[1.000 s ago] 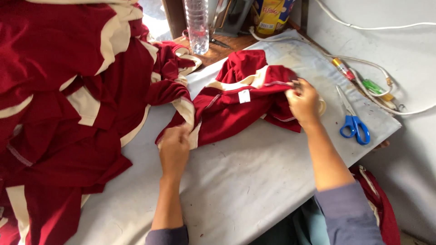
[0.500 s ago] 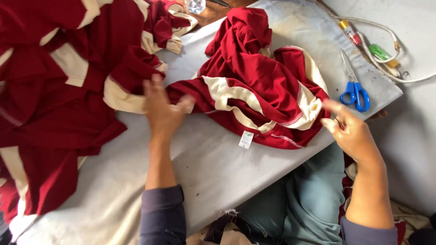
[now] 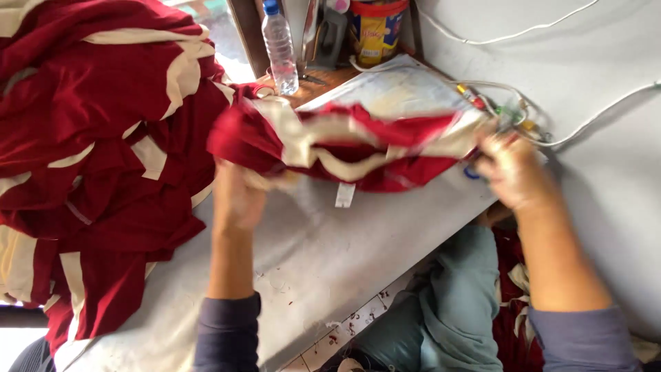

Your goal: Trimming loose threads and excess fabric from finished or semi-finished garments using scissors and thread snips.

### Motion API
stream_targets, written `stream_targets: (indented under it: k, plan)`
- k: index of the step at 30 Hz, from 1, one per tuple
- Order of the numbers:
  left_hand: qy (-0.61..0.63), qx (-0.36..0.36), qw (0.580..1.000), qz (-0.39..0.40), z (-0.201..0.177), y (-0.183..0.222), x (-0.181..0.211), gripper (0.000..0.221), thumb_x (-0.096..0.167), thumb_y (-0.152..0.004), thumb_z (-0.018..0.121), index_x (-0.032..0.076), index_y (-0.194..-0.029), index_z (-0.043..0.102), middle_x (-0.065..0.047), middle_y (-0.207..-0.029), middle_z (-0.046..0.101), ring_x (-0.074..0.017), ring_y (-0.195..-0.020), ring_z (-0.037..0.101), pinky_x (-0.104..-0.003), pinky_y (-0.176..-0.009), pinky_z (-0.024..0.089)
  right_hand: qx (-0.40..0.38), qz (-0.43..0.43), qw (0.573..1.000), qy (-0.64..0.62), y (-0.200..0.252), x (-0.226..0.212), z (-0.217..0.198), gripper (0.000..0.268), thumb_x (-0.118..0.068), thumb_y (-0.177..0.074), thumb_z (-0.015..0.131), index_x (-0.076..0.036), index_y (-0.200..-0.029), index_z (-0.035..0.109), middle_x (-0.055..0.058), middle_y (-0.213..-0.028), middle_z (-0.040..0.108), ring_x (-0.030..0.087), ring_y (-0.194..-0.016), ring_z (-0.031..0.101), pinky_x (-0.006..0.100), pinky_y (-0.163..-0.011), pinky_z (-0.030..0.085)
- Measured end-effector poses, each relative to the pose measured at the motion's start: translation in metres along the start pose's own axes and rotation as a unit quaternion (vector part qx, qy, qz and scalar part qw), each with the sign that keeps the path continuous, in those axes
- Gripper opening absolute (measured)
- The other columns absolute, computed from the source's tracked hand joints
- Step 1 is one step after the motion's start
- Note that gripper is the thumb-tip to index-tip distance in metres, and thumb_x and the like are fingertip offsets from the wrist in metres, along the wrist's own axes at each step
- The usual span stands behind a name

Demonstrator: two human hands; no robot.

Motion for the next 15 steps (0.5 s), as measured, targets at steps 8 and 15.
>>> stream_targets:
  k: [8,15]
  plan:
    - [0.168,-0.035,0.985,-0.009,0.032,-0.051,0.067,0.046,0.032,-0.092,0.048,0.003,-0.127,0.052,-0.015,-0.119,0.058,-0.029,-0.112,0.055,-0.039,-0.101,0.045,0.001,-0.121,0.99,-0.079,0.021,-0.156,0.029,0.024,-0.023,-0.083,0.062,-0.023,-0.069,0.042,-0.012,-0.055,0.032,0.0,-0.038,0.019,0.015,-0.038,0.014]
    - [-0.179,0.135,0.971,-0.079,-0.035,-0.162,0.007,0.047,0.036,-0.075,0.056,0.02,-0.118,0.047,0.003,-0.101,0.057,-0.0095,-0.086,0.047,-0.026,-0.085,0.041,-0.004,-0.175,0.974,0.147,-0.061,-0.12,0.063,0.035,-0.018,-0.103,0.057,-0.022,-0.074,0.036,-0.007,-0.062,0.032,0.004,-0.052,0.031,0.025,-0.042,0.02]
Point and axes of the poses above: each hand's wrist, its own y-axis away from the middle knuckle, its own z-axis out of the palm, x = y × z, the point moved 6 cm from there along -y, towards the middle knuckle
